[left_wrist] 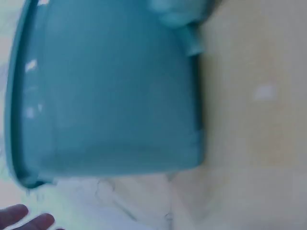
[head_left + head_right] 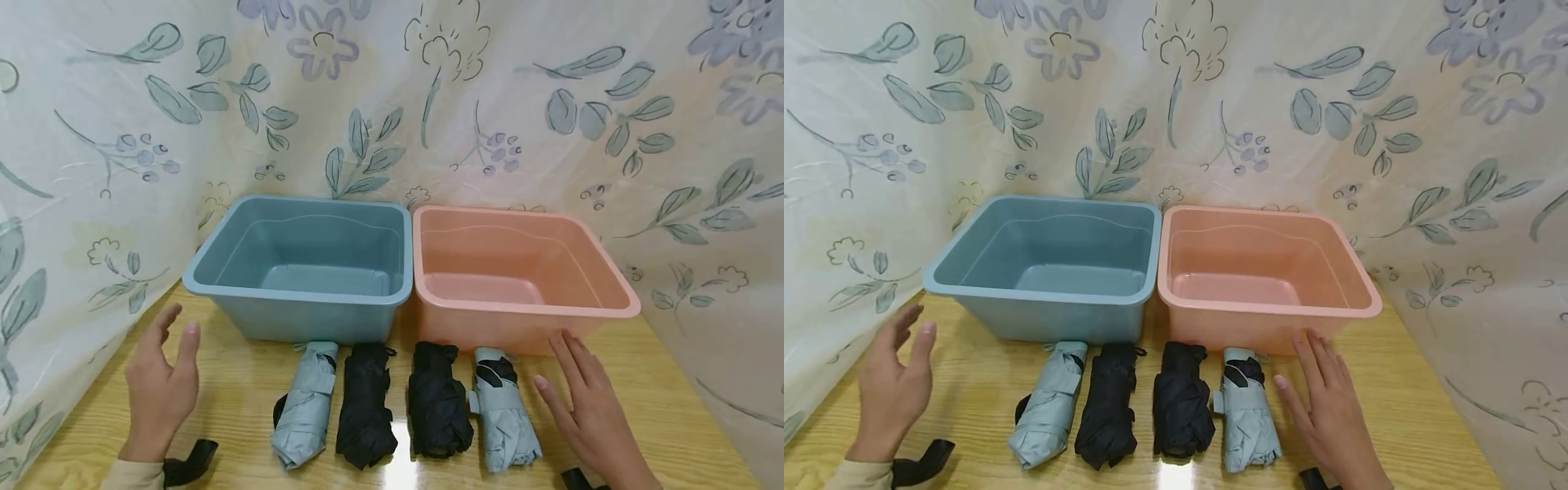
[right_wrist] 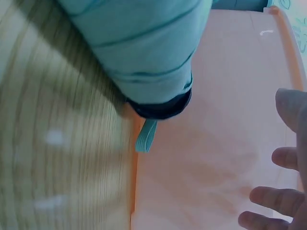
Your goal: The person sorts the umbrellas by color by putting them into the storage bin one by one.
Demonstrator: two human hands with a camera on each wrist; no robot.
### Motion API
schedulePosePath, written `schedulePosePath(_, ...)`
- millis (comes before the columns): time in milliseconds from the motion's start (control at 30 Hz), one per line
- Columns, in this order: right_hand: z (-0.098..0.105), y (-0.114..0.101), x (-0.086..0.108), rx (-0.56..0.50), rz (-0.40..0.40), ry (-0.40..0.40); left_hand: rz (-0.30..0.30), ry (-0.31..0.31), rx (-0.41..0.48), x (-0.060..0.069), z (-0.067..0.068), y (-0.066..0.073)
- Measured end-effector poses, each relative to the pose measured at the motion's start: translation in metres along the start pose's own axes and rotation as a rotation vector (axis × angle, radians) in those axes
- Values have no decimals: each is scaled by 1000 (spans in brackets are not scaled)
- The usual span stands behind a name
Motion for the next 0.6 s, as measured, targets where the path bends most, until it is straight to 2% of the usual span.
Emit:
schedulePosePath(33,1,-2,0,-4,-9,-4,16,13,40,-7,4,1)
schedulePosePath(100,2,-5,0,-21,-34,-22,54,-8,102,-23,9,1)
schedulePosePath(200,6,-10,-2,-64,-81,-74,108,-113,189,-47,11,-2)
schedulePosePath(300,8,-13,-2,-105,-106,-117,164,-223,274,-65,8,-6)
schedulePosePath(367,9,-14,-2,-150,-103,-145,183,-274,329,-72,5,-9)
schedulePosePath(467,10,-15,-3,-222,-86,-189,208,-312,457,-77,-3,-12)
schedulePosePath(600,12,-16,-5,-330,-81,-339,225,-292,598,-79,-12,-14)
Point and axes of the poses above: each hand's wrist, its own x-axis away from the middle knuckle, its own z-axis out of the back of the hand, y = z × x, the point moved 1 cm from there along -x, towards the middle knuckle, and after that the axes turned 14 degrees about x, right-handed, at the moved point
